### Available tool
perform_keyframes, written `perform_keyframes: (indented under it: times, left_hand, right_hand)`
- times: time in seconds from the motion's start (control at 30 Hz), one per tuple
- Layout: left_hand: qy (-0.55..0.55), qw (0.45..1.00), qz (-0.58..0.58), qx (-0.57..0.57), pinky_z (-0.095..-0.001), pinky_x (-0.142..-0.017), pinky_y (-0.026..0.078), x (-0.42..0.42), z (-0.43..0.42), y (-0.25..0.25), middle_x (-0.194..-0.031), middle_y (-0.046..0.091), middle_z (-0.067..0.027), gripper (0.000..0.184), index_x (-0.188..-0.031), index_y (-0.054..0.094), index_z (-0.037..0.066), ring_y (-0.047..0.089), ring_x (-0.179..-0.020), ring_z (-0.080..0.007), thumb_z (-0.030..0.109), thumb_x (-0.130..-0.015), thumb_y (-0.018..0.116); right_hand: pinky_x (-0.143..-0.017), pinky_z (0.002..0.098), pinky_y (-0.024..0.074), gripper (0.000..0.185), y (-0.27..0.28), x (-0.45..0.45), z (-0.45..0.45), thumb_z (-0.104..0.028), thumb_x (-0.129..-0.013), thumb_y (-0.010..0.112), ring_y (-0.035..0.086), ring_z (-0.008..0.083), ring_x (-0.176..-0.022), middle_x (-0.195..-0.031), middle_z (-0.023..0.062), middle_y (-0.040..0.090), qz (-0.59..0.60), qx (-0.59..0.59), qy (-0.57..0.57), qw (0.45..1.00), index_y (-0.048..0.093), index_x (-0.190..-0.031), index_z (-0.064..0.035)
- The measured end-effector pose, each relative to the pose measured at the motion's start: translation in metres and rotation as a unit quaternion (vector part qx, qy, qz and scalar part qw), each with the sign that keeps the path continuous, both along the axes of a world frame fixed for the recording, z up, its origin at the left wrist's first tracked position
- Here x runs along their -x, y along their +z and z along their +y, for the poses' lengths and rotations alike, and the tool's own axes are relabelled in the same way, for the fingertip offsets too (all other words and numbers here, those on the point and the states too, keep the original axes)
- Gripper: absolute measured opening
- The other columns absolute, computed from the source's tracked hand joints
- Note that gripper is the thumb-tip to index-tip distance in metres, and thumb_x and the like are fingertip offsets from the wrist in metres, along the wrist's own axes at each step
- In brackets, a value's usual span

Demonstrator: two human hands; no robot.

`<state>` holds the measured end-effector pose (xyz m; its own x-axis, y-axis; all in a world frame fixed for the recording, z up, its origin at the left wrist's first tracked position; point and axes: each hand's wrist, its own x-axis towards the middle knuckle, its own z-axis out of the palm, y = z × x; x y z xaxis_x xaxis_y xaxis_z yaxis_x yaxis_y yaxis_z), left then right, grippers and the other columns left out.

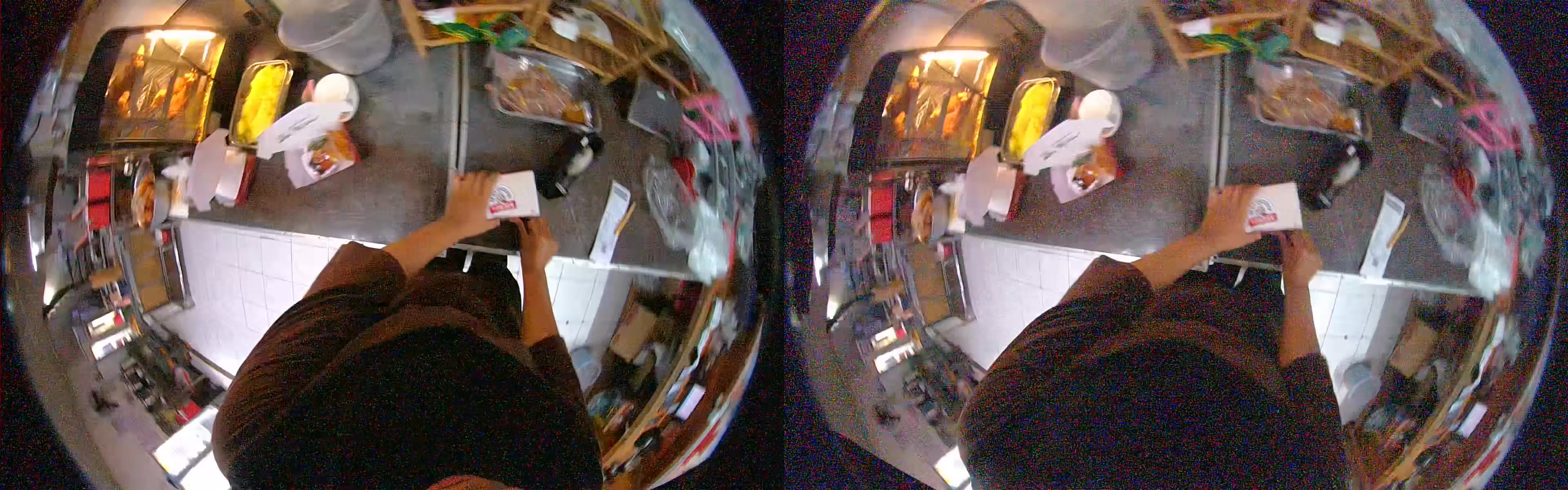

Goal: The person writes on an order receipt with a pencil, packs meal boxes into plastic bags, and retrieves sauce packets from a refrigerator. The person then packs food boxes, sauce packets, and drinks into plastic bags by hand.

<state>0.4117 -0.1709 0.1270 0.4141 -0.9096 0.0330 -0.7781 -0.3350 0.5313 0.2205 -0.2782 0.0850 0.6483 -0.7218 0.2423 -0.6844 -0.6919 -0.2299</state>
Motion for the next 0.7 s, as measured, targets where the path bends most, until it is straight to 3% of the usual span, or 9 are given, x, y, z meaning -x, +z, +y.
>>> perform_keyframes:
  times: [0.1, 0.23, 0.3, 0.33, 0.4, 0.47, 0.53, 0.6, 0.7]
  left_hand:
    - [-0.027, 0.999, 0.003, -0.016, -0.0661, -0.108, 0.024, -0.006, 0.001, 0.003, -0.138, 0.051, -0.0159, 0.098, -0.142, 0.045, 0.011, 0.044, -0.131, -0.0366, 0.047, -0.062, 0.088]
    - [-0.102, 0.990, 0.037, 0.093, -0.0740, -0.111, 0.014, -0.035, 0.014, 0.026, -0.150, 0.044, -0.0134, 0.091, -0.141, 0.050, 0.017, 0.030, -0.146, -0.0381, 0.042, -0.062, 0.088]
    - [0.016, 0.991, -0.054, 0.124, -0.0715, -0.112, 0.014, -0.089, 0.035, 0.056, -0.157, 0.038, -0.0127, 0.083, -0.141, 0.052, 0.019, 0.023, -0.151, -0.0377, 0.045, -0.069, 0.082]
    - [0.097, 0.982, -0.107, 0.125, -0.0695, -0.112, 0.014, -0.131, 0.052, 0.069, -0.156, 0.040, -0.0112, 0.081, -0.142, 0.051, 0.018, 0.024, -0.151, -0.0367, 0.048, -0.072, 0.081]
    - [0.338, 0.895, -0.183, 0.227, -0.0709, -0.111, 0.014, -0.220, 0.099, 0.077, -0.156, 0.041, -0.0130, 0.067, -0.143, 0.051, 0.016, 0.032, -0.146, -0.0375, 0.051, -0.088, 0.068]
    - [0.410, 0.882, -0.231, 0.014, -0.0726, -0.112, 0.012, -0.303, 0.166, 0.093, -0.143, 0.056, -0.0204, 0.071, -0.149, 0.045, 0.012, 0.047, -0.138, -0.0356, 0.060, -0.097, 0.050]
    - [0.469, 0.867, -0.080, -0.145, -0.0706, -0.113, 0.015, -0.347, 0.225, 0.075, -0.136, 0.060, -0.0235, 0.076, -0.150, 0.044, 0.012, 0.053, -0.133, -0.0333, 0.065, -0.095, 0.049]
    - [0.485, 0.859, 0.063, -0.149, -0.0709, -0.112, 0.020, -0.344, 0.259, 0.050, -0.138, 0.059, -0.0230, 0.090, -0.152, 0.041, 0.013, 0.053, -0.133, -0.0359, 0.074, -0.087, 0.055]
    - [0.524, 0.814, -0.073, -0.240, -0.0603, -0.113, 0.032, -0.279, 0.265, 0.008, -0.138, 0.055, -0.0257, 0.115, -0.154, 0.033, 0.006, 0.052, -0.130, -0.0430, 0.076, -0.071, 0.072]
  right_hand:
    - [-0.092, 0.0595, 0.0468, 0.058, 0.025, -0.003, 0.011, -0.032, -0.068, 0.088, 0.055, 0.0337, -0.121, -0.129, 0.0073, 0.057, -0.046, 0.022, -0.018, 0.999, 0.063, -0.117, -0.0154]
    - [-0.108, 0.0732, 0.0283, 0.093, 0.086, -0.046, 0.020, -0.027, -0.064, 0.090, 0.034, 0.0341, -0.143, -0.152, 0.0040, 0.040, 0.119, 0.070, 0.118, 0.983, 0.046, -0.146, -0.0232]
    - [-0.114, 0.0744, 0.0196, 0.109, 0.082, -0.057, 0.015, -0.026, -0.063, 0.090, 0.027, 0.0311, -0.149, -0.159, 0.0030, 0.034, 0.217, -0.083, 0.146, 0.962, 0.032, -0.156, -0.0281]
    - [-0.113, 0.0739, 0.0207, 0.108, 0.075, -0.049, 0.012, -0.023, -0.062, 0.089, 0.030, 0.0312, -0.147, -0.157, 0.0029, 0.036, 0.170, -0.057, 0.158, 0.971, 0.034, -0.155, -0.0266]
    - [-0.113, 0.0740, 0.0206, 0.109, 0.079, -0.025, 0.006, -0.022, -0.062, 0.089, 0.030, 0.0308, -0.147, -0.157, 0.0030, 0.036, 0.161, -0.073, 0.164, 0.970, 0.034, -0.156, -0.0265]
    - [-0.114, 0.0731, 0.0200, 0.111, 0.089, 0.008, 0.001, -0.016, -0.060, 0.089, 0.031, 0.0308, -0.147, -0.157, 0.0034, 0.036, 0.202, -0.109, 0.147, 0.962, 0.033, -0.156, -0.0249]
    - [-0.115, 0.0720, 0.0192, 0.111, 0.084, 0.049, -0.022, -0.015, -0.061, 0.089, 0.028, 0.0310, -0.148, -0.159, 0.0040, 0.034, 0.187, -0.126, 0.152, 0.962, 0.033, -0.156, -0.0245]
    - [-0.117, 0.0700, 0.0170, 0.107, 0.089, 0.072, -0.033, -0.013, -0.066, 0.086, 0.024, 0.0327, -0.151, -0.162, 0.0066, 0.029, 0.214, -0.122, 0.108, 0.963, 0.031, -0.157, -0.0238]
    - [-0.117, 0.0712, 0.0130, 0.083, 0.071, 0.095, -0.049, -0.006, -0.086, 0.062, 0.013, 0.0341, -0.155, -0.169, 0.0120, 0.013, 0.256, -0.069, -0.024, 0.964, 0.026, -0.160, -0.0164]
